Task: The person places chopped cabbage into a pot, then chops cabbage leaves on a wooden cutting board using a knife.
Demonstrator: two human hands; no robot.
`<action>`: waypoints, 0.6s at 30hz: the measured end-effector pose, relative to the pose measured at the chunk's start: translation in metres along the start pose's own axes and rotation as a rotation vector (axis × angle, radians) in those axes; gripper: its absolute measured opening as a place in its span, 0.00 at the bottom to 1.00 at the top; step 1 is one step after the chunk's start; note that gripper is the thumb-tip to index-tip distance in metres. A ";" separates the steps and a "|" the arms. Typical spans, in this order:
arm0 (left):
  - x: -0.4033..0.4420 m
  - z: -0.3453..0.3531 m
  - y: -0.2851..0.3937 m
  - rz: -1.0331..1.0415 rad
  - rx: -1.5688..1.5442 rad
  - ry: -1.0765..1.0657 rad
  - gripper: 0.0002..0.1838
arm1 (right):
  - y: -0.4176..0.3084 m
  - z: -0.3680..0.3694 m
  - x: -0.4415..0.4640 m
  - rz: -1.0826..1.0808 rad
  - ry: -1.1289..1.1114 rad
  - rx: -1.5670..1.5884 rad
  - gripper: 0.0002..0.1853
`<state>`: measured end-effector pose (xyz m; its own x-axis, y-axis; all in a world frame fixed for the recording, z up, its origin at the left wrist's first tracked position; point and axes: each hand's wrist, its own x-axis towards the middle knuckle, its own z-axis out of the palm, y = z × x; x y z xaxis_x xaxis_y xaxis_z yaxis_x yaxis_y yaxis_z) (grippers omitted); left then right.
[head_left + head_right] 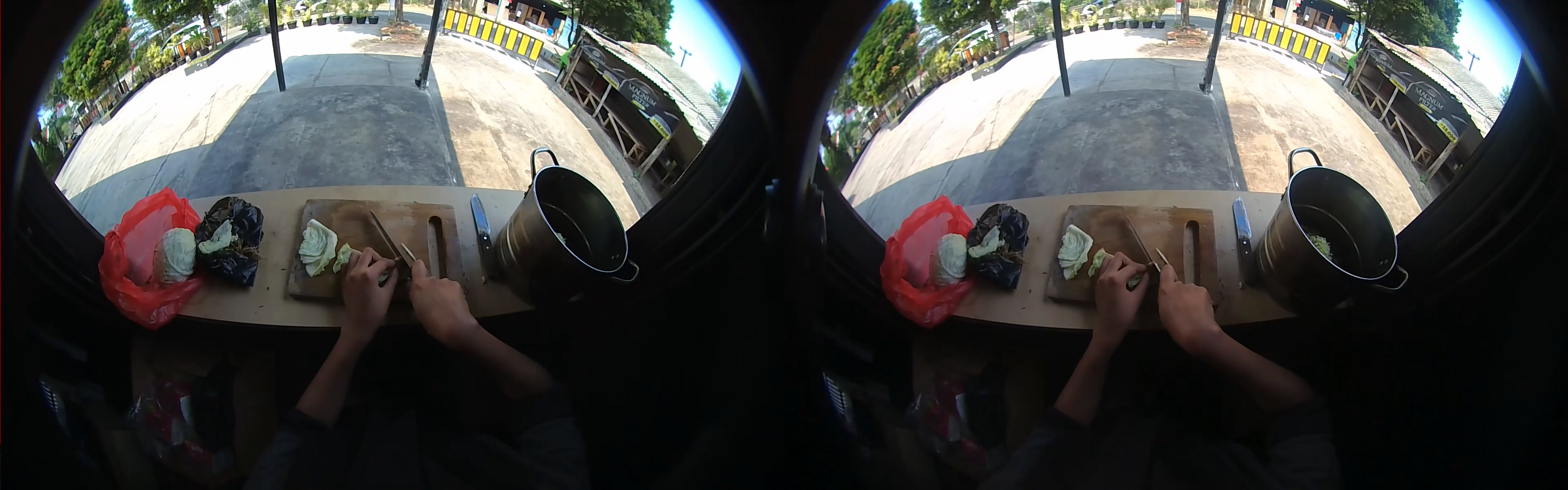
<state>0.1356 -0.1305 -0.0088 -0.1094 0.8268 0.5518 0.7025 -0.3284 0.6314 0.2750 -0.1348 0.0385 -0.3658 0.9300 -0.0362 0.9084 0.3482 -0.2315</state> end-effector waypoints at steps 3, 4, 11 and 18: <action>-0.002 0.001 -0.001 -0.011 0.016 -0.008 0.06 | -0.009 0.002 0.010 -0.007 0.006 -0.089 0.06; -0.003 0.001 0.001 -0.006 0.017 -0.009 0.06 | -0.006 0.005 0.011 -0.005 0.010 -0.086 0.06; -0.011 -0.015 0.006 0.070 0.067 -0.082 0.16 | 0.002 -0.009 -0.031 -0.009 -0.058 -0.036 0.08; -0.012 -0.010 -0.001 0.036 0.026 -0.080 0.15 | -0.001 -0.003 -0.002 -0.046 -0.004 -0.022 0.07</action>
<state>0.1292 -0.1442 -0.0110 -0.0282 0.8490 0.5277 0.7229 -0.3473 0.5973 0.2749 -0.1368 0.0414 -0.4083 0.9123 -0.0301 0.8947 0.3935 -0.2115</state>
